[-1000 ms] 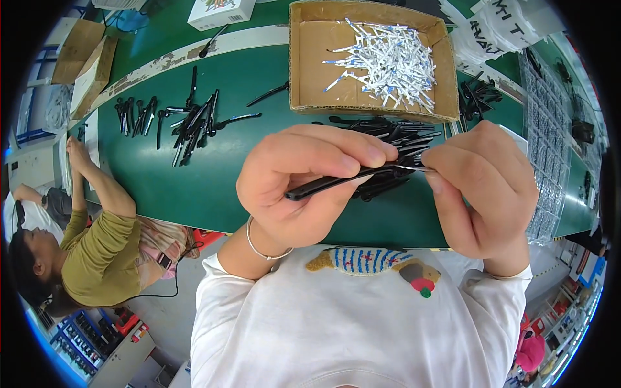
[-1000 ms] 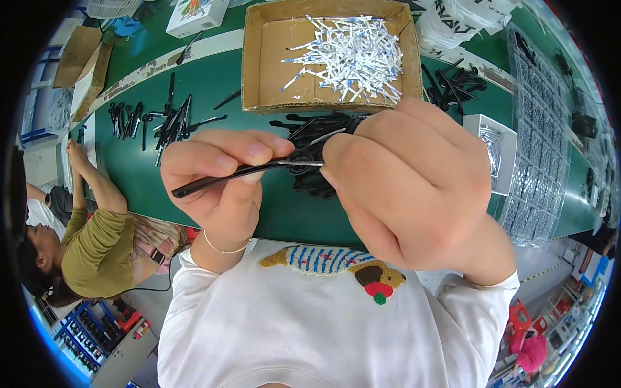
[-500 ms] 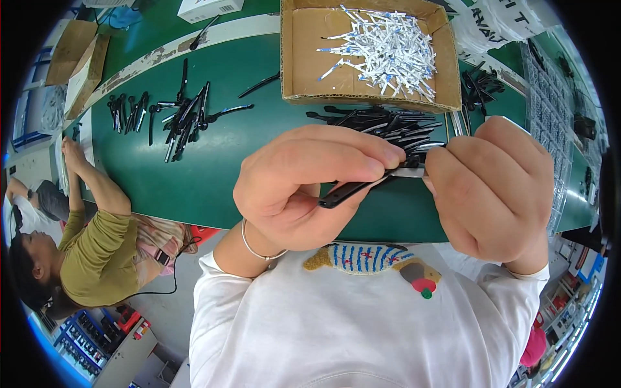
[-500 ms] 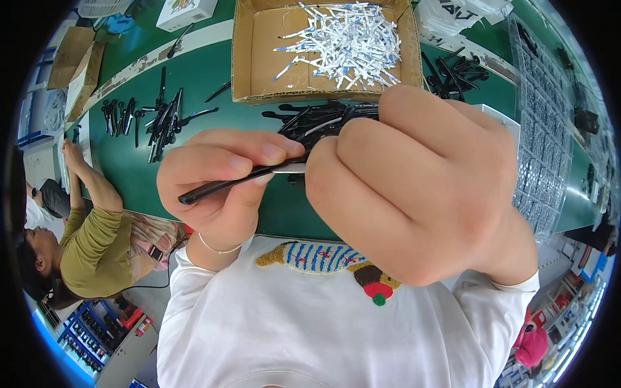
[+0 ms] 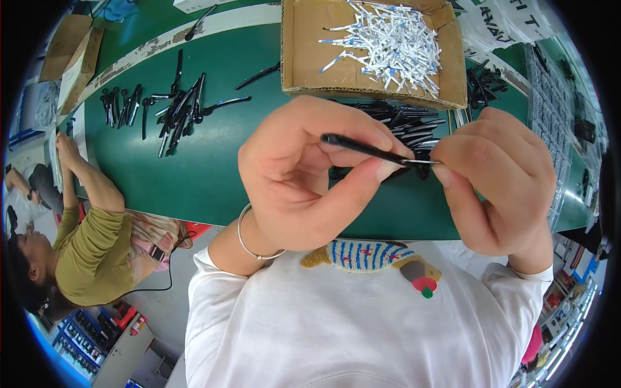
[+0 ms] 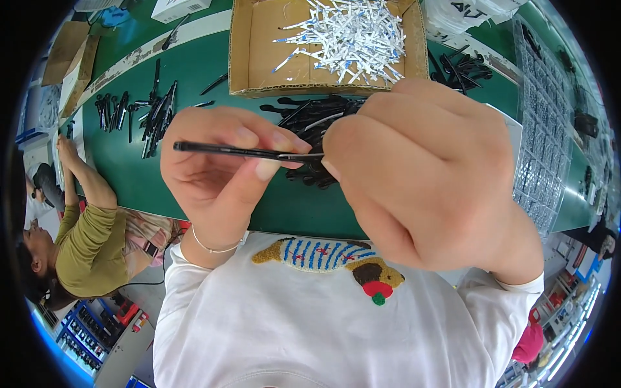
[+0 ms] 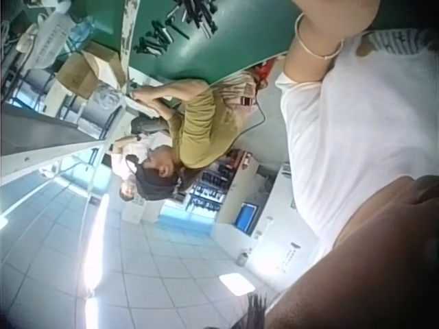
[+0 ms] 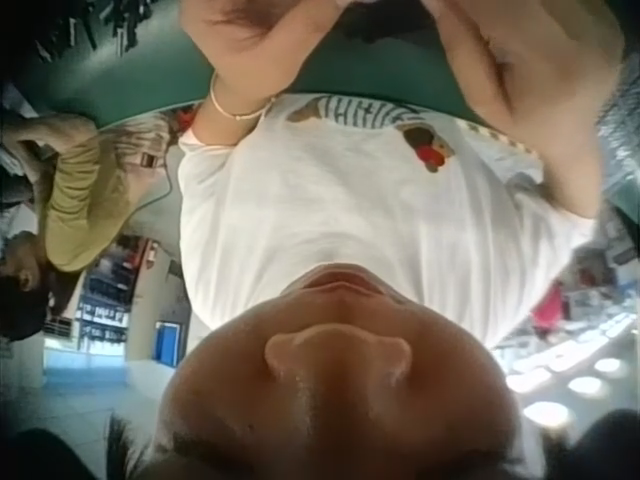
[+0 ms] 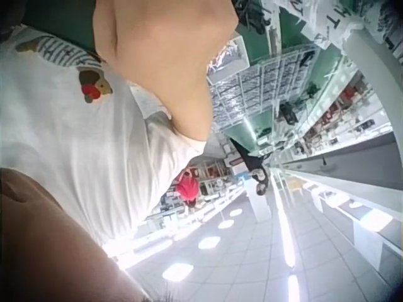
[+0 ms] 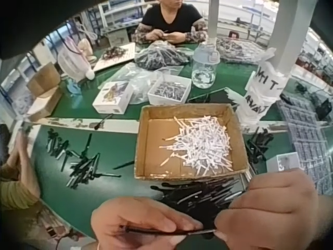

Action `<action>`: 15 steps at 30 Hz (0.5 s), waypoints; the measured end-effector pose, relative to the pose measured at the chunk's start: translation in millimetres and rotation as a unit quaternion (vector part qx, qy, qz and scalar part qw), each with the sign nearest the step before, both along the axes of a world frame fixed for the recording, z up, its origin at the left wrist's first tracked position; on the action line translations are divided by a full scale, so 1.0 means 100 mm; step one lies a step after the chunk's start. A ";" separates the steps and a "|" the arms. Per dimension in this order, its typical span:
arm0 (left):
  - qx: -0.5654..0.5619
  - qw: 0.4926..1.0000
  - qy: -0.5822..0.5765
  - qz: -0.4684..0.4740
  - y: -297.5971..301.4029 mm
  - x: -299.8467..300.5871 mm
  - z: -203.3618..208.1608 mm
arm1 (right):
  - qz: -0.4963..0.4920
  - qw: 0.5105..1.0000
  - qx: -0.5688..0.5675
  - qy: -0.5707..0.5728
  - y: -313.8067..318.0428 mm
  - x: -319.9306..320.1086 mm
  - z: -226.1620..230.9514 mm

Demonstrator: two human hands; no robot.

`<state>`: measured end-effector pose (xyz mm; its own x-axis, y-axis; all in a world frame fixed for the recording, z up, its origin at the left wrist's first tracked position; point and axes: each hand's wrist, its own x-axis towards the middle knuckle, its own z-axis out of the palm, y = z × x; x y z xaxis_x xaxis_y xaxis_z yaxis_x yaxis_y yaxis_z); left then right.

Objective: The person assembles small black plastic components by inserting white tips into them using tweezers.

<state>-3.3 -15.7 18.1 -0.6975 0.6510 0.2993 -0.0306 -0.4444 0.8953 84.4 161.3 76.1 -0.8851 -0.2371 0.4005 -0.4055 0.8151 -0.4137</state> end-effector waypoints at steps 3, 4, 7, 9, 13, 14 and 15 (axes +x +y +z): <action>-0.002 0.999 -0.045 -0.014 -0.01 -0.01 -0.01 | -0.010 0.999 -0.039 -0.034 -0.01 -0.01 0.01; 0.006 0.997 -0.068 -0.028 -0.01 -0.02 -0.02 | -0.016 0.997 -0.049 -0.057 -0.01 -0.02 0.01; 0.011 0.990 -0.136 -0.021 0.01 -0.02 -0.05 | -0.039 0.986 -0.099 -0.126 -0.04 -0.02 0.04; 0.021 0.988 -0.154 -0.019 0.02 -0.03 -0.06 | -0.044 0.982 -0.121 -0.136 -0.05 -0.04 0.03; 0.018 0.982 -0.185 -0.025 0.03 -0.04 -0.04 | -0.059 0.977 -0.145 -0.141 -0.06 -0.04 0.02; 0.019 0.980 -0.196 -0.026 0.03 -0.04 -0.03 | -0.058 0.978 -0.145 -0.140 -0.05 -0.05 0.02; 0.020 0.981 -0.194 -0.025 0.03 -0.04 -0.03 | -0.044 0.986 -0.100 -0.127 -0.04 -0.05 0.03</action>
<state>-7.5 -12.8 15.4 -0.7317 0.6803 0.0433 -0.3878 -0.4677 0.7943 79.8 157.2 79.3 -0.9764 -0.0938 0.1946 -0.1998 0.7341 -0.6490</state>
